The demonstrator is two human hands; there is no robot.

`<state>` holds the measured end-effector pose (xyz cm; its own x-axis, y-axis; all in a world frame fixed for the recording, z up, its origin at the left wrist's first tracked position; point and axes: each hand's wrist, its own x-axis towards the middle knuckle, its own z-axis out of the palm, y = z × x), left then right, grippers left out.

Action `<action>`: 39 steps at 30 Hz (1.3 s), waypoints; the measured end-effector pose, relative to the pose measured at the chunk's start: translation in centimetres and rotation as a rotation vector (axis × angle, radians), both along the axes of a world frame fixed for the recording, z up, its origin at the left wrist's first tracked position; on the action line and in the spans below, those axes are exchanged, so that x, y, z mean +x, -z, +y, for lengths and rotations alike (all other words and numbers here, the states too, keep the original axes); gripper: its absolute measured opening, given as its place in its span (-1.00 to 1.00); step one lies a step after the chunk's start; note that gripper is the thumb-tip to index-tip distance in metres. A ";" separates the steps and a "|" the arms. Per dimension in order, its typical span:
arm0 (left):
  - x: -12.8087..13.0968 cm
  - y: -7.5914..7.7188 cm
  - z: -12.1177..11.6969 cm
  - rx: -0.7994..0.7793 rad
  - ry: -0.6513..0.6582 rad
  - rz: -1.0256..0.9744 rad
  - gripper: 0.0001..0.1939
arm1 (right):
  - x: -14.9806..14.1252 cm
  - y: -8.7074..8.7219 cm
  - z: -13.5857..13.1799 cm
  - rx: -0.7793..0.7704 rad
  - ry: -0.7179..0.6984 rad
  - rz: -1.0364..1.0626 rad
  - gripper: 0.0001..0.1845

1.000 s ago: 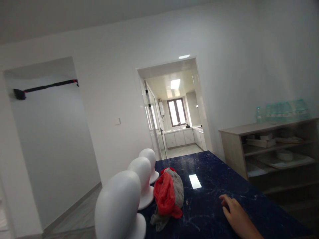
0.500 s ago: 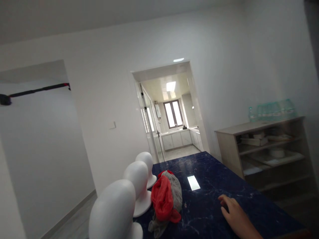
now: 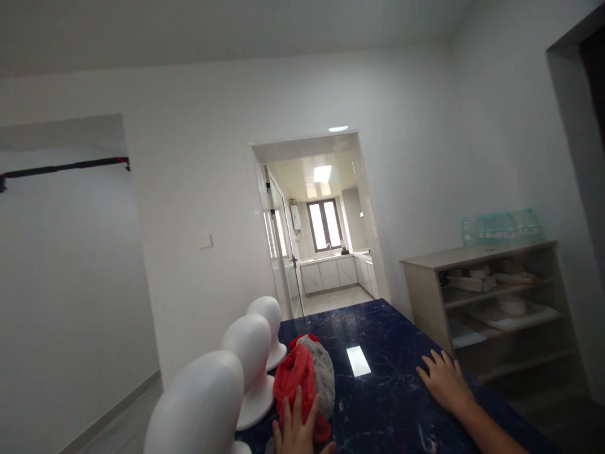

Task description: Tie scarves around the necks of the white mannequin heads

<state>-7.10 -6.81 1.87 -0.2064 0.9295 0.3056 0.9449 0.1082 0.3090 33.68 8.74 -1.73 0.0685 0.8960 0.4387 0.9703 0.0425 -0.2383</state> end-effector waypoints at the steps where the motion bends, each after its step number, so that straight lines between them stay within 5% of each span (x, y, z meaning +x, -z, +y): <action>1: 0.4 0.2 1.7 -0.069 -0.009 0.049 -0.16 | 0.1 0.3 0.1 -0.017 0.018 0.006 -0.35; 5: 0.9 0.8 6.6 -0.108 -0.019 0.144 -0.39 | 0.1 0.5 -0.1 -0.039 0.008 -0.001 -0.33; 10: 0.8 0.4 9.5 -0.043 -0.017 0.137 -0.46 | 0.2 0.4 -0.1 -0.062 0.014 0.019 -0.31; 16: 1.3 -0.7 8.2 0.180 -0.060 0.164 -0.45 | 0.2 0.5 0.1 -0.076 0.032 0.038 -0.24; 19: 2.0 -1.4 7.1 0.220 0.191 0.178 -0.43 | 0.1 0.3 -0.1 -0.108 0.056 0.030 -0.19; 22: 2.4 -1.2 7.1 0.068 0.396 0.127 -0.45 | 0.1 0.3 0.0 -0.131 0.052 0.024 -0.18; 27: 2.1 0.6 8.7 -0.005 0.152 0.113 -0.34 | 0.5 0.5 0.3 -0.175 0.026 0.041 -0.16; 31: 1.8 0.9 9.0 -0.005 0.105 0.110 -0.31 | 0.7 0.8 0.6 -0.172 0.030 0.050 -0.16; 35: 1.9 0.5 8.4 0.069 0.195 0.074 -0.39 | 0.9 1.1 0.9 -0.173 0.024 0.050 -0.17; 39: 2.0 0.3 8.0 0.060 0.427 0.012 -0.46 | 0.8 1.1 1.0 -0.202 0.035 0.019 -0.17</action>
<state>-5.10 1.19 1.53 0.1964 0.9113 0.3619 0.9046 -0.3109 0.2918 34.46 9.78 -2.84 0.1073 0.9625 0.2492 0.9656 -0.0411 -0.2569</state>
